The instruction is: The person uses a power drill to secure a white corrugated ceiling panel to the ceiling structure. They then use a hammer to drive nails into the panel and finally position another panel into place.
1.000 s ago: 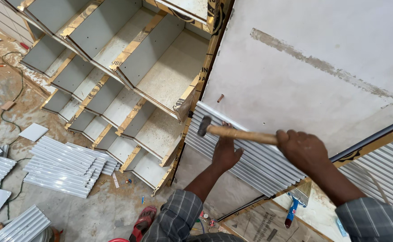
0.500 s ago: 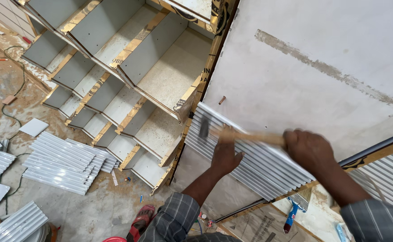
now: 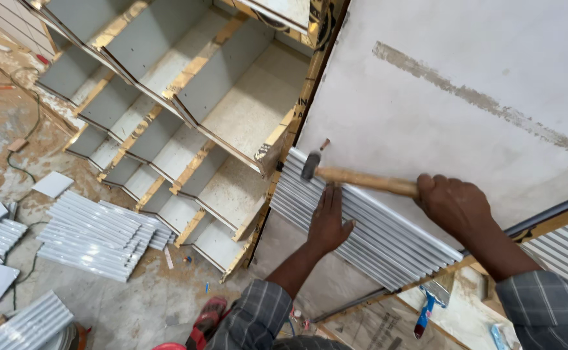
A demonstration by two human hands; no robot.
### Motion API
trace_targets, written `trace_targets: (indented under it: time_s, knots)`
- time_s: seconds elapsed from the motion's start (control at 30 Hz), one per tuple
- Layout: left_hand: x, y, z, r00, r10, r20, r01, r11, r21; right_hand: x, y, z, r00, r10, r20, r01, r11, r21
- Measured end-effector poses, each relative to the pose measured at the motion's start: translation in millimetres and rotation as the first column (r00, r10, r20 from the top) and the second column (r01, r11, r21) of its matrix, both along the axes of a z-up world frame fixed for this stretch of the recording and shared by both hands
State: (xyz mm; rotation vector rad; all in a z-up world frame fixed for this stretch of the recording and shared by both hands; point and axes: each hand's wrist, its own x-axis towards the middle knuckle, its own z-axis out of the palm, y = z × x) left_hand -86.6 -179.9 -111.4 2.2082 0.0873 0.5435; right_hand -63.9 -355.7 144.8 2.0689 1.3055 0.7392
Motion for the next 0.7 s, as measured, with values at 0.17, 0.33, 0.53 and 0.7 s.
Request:
trace_targets:
  time_s: [0.17, 0.33, 0.53, 0.7]
  knots:
    - [-2, -1, 4, 0.987, 0.012, 0.163, -0.021, 0.998, 0.056, -22, 4, -16, 0.947, 0.310, -0.080, -0.294, 0.941, 0.165]
    - [-7, 2, 7, 0.999, -0.006, 0.032, 0.007, 1.000, -0.022, -9, 2, -5, 0.959, 0.277, -0.063, -0.255, 0.937, 0.240]
    - [-3, -1, 4, 1.000, 0.001, 0.014, -0.002, 0.998, 0.055, -1, -1, -3, 0.980, -0.052, -0.195, 0.072, 0.993, 0.099]
    - [-3, -1, 3, 0.994, -0.001, 0.106, 0.001, 1.000, 0.001, -20, -2, -29, 0.873, 0.485, -0.041, -0.466, 0.857, 0.223]
